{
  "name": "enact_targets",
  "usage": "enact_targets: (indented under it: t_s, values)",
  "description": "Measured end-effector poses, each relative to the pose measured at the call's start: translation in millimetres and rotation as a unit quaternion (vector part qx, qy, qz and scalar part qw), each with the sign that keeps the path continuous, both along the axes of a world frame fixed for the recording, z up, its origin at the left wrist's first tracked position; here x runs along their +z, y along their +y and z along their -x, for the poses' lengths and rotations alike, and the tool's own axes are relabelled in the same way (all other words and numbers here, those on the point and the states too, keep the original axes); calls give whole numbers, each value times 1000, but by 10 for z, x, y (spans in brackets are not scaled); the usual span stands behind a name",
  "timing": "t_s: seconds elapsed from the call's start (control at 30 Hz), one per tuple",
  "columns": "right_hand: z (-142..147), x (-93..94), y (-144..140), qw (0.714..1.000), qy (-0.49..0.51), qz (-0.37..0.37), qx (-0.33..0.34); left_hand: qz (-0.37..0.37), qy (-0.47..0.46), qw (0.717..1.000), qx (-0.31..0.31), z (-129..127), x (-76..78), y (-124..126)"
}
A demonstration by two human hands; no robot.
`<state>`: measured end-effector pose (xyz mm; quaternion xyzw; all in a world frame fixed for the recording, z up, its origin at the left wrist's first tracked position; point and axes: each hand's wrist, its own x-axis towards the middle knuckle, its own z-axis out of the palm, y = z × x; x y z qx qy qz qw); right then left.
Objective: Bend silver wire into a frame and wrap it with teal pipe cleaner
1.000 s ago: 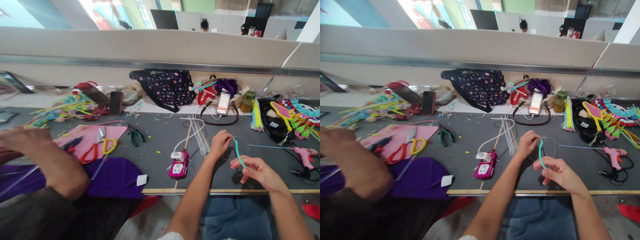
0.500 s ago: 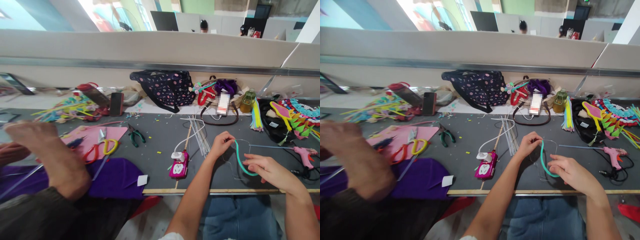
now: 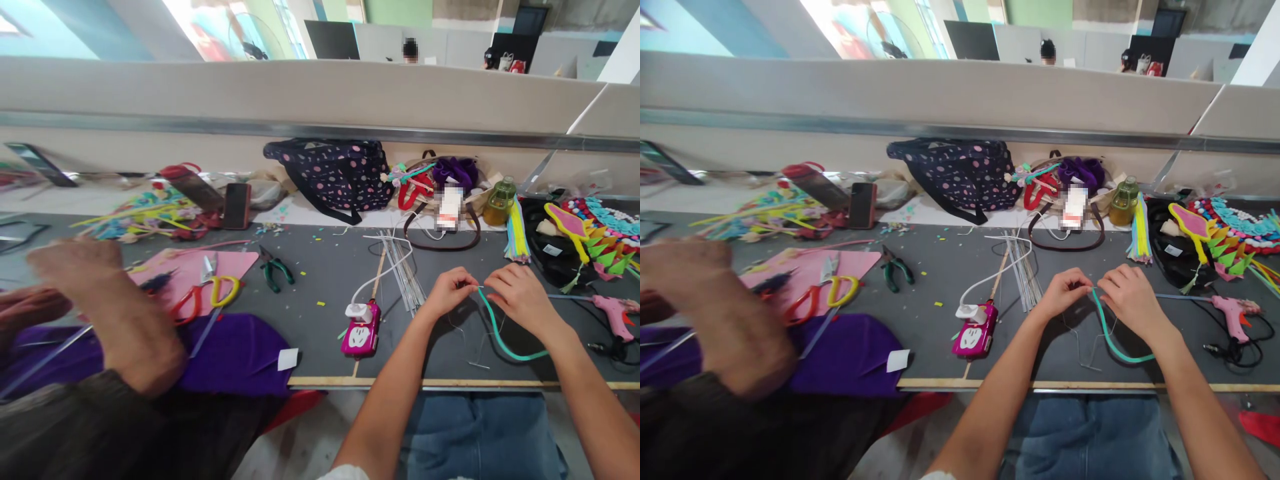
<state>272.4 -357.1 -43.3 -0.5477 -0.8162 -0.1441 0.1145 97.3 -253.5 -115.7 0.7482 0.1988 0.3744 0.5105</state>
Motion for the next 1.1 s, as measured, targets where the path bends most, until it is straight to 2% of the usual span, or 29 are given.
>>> enact_targets:
  t_s: [0.1, 0.27, 0.47, 0.73, 0.93, 1.1]
  values:
    - [40, -67, 78, 999, -27, -13, 23, 10, 1, 1000, -2, 2, 16, -6]
    - [43, -148, 101, 997, -12, -47, 55, 29, -1, 1000, -6, 7, 15, -16]
    - [22, -214, 86, 997, 21, -59, 44, 50, 21, 998, 15, 0, -11, -27]
    - [40, -309, 109, 991, 101, -75, 35, 0, 6, 1000, 15, 21, 64, -38]
    - [33, -392, 131, 980, 190, -55, 8, -11, -18, 1000, 3, 32, 91, -43]
    - [69, -439, 137, 957, 283, -13, -63, -15, -30, 999, -1, 37, 91, -42]
